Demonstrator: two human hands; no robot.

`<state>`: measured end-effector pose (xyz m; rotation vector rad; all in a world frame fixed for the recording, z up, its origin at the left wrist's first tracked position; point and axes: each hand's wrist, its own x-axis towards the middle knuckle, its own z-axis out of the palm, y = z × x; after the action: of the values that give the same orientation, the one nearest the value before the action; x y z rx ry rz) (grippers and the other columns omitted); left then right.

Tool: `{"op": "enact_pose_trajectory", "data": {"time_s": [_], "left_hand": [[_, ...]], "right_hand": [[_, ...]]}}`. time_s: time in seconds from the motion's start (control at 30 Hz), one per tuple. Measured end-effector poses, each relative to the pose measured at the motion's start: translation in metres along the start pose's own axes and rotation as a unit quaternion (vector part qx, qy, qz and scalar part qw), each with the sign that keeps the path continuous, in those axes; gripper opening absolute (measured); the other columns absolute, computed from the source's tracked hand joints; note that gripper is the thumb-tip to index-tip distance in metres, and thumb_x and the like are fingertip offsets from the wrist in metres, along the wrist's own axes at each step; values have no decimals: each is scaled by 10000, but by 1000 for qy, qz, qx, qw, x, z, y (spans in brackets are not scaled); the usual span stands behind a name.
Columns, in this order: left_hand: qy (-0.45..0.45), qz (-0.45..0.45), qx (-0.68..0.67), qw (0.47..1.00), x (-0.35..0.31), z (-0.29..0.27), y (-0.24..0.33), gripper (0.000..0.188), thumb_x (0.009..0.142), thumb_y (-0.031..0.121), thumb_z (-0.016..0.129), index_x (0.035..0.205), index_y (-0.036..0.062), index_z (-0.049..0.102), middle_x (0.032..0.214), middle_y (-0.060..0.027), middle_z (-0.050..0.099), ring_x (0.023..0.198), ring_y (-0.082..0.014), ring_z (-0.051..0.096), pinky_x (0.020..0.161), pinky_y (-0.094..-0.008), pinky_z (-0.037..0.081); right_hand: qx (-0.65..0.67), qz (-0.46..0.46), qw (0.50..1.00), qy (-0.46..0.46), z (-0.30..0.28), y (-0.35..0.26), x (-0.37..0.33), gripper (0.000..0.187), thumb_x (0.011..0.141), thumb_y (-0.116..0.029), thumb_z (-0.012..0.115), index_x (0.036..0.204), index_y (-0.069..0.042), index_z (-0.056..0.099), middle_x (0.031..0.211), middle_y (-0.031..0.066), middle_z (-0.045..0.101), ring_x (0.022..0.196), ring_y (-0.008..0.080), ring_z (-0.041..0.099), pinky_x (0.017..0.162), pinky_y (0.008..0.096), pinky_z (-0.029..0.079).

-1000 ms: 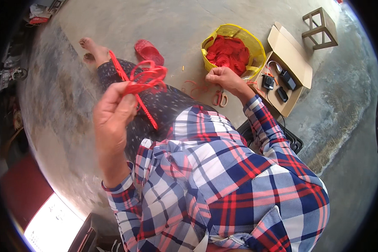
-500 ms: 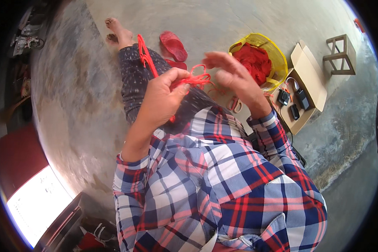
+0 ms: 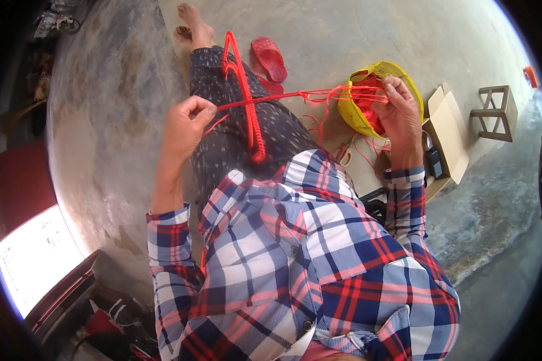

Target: Tying and wrapping red string around a red plastic hanger.

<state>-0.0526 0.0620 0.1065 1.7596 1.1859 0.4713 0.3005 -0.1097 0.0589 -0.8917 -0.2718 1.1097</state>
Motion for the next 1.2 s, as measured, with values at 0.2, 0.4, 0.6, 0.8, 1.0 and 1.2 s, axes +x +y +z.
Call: {"op": "enact_pose_trajectory", "data": {"time_s": [0.2, 0.4, 0.6, 0.8, 1.0, 1.2], "left_hand": [[-51, 49, 181, 981, -9, -3, -21, 102, 826, 80, 641, 893, 3, 646, 879, -27, 607, 766, -113, 556, 679, -245, 435], [-34, 124, 73, 989, -3, 34, 16, 283, 783, 96, 668, 1056, 38, 626, 1026, -77, 601, 945, -186, 584, 821, -287, 448], [-69, 165, 23, 984, 14, 76, 23, 271, 819, 192, 695, 1034, 34, 646, 943, -43, 643, 834, -107, 573, 721, -250, 455], [-92, 38, -140, 985, 6, 67, 11, 124, 885, 118, 622, 906, 4, 664, 798, 6, 641, 716, -64, 536, 658, -217, 434], [-50, 43, -182, 981, -4, 43, -6, 108, 874, 83, 636, 959, 17, 647, 816, 24, 601, 710, -44, 520, 649, -209, 438], [30, 175, -115, 977, 5, 58, 20, 137, 824, 91, 694, 948, 46, 655, 820, 30, 564, 666, -46, 477, 611, -213, 423]], "right_hand": [[-207, -48, 977, -35, 41, 15, -6, 159, 897, -58, 568, 1030, 10, 622, 880, 66, 659, 783, 104, 610, 700, 223, 471], [-154, -8, 960, -235, 111, 18, -2, 162, 917, -73, 540, 1038, 2, 618, 855, 69, 652, 703, 109, 569, 653, 231, 470], [-144, -9, 957, -251, 145, 4, 1, 199, 926, -89, 529, 1093, -7, 599, 863, 73, 655, 582, 47, 458, 530, 179, 388], [-78, -4, 976, -206, 123, -9, 20, 214, 923, -74, 513, 1112, -10, 590, 876, 68, 649, 472, 2, 308, 432, 163, 263], [-67, 22, 976, -207, 126, -2, 26, 232, 918, -37, 480, 1128, -10, 575, 927, 79, 643, 458, 7, 285, 420, 167, 238], [-153, 79, 948, -266, 174, 11, 12, 244, 922, -35, 466, 1140, -2, 571, 935, 86, 651, 479, 17, 287, 442, 169, 254]]}}
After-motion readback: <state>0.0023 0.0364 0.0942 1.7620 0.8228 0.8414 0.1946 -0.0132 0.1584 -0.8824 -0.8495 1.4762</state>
